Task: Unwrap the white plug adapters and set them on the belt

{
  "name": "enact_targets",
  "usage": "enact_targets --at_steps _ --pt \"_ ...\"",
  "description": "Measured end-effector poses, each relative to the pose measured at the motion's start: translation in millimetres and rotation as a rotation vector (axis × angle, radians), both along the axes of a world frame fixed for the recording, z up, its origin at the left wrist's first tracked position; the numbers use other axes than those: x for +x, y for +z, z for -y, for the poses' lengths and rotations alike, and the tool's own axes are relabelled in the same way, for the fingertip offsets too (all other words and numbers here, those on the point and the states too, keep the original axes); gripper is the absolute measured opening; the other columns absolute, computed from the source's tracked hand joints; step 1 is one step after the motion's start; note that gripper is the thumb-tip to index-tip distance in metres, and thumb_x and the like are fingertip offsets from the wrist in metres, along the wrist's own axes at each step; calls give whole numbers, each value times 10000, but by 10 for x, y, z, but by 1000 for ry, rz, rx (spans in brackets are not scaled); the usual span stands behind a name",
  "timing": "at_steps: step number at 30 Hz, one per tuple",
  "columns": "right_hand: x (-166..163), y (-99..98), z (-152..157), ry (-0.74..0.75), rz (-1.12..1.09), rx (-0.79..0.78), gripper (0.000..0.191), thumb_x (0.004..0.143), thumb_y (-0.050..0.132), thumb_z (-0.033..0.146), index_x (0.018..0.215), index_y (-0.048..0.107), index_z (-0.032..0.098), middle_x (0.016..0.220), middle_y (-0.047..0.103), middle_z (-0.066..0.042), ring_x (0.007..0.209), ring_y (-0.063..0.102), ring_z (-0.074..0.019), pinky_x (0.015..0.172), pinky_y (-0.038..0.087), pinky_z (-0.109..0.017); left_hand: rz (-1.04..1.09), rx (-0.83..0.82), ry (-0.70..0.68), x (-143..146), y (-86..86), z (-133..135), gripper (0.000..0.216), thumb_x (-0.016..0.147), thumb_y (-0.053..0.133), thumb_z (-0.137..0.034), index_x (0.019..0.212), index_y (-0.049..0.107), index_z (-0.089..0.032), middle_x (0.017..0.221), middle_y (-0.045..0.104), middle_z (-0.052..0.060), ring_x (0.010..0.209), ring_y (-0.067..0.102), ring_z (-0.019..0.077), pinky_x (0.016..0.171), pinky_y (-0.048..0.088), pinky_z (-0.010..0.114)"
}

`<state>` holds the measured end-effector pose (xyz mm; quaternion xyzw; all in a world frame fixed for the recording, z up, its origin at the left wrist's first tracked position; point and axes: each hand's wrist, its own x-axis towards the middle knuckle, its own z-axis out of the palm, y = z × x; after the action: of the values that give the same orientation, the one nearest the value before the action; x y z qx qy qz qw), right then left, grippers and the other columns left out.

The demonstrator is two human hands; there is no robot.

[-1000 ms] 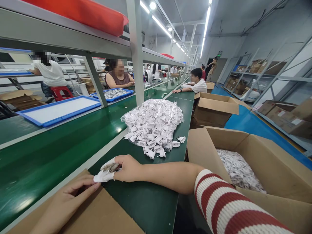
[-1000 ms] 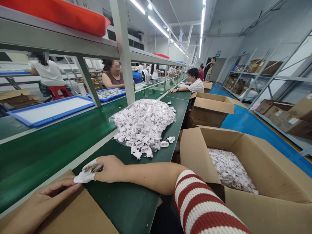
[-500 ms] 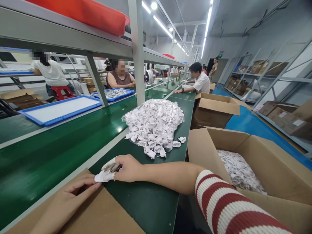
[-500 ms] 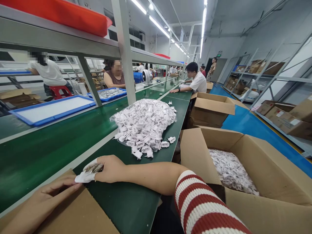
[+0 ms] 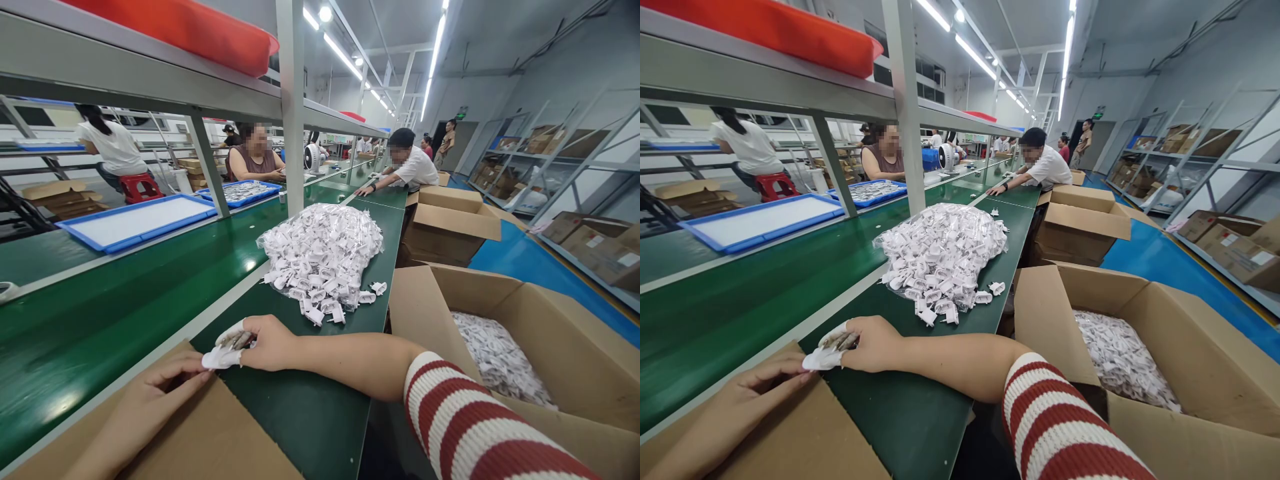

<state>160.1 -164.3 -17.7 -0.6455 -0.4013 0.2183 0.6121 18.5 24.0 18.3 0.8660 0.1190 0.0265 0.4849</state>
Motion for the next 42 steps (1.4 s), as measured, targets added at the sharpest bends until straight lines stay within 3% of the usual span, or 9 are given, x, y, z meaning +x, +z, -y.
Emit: enact_targets --at_steps 14,23,31,38,42 --pt "40 -63 -14 11 -2 -6 469 709 816 132 1160 836 259 1011 806 -15 870 733 -167 754 594 -240 9 21 0 7 24 5 460 767 787 -706 936 850 -282 1120 776 89 1028 727 295 849 582 287" --pt "-31 -46 -5 13 -95 17 469 664 942 368 1094 838 212 1030 818 -52 858 742 -179 853 614 -325 41 -28 -41 -53 48 61 386 859 760 -619 927 842 -248 1042 743 86 962 680 245 847 537 293" --pt "-83 40 50 -11 -98 2 508 662 939 440 1092 827 194 1023 817 -67 902 762 -219 854 634 -373 27 -28 -36 -63 16 82 380 894 726 -594 933 836 -232 1027 732 91 940 667 234 827 519 304" --pt "-110 6 51 -9 -102 7 487 672 919 451 1080 837 198 1042 814 -75 888 753 -224 729 620 -324 38 -20 -21 -73 5 95 334 885 745 -541 894 835 -220 967 733 82 879 651 202 784 500 279" --pt "-196 28 99 -17 -136 -35 489 684 906 416 1114 826 198 994 809 -81 814 728 -212 560 549 -262 103 -46 -25 -105 -32 142 290 840 781 -475 826 809 -187 913 714 79 830 628 191 761 482 293"
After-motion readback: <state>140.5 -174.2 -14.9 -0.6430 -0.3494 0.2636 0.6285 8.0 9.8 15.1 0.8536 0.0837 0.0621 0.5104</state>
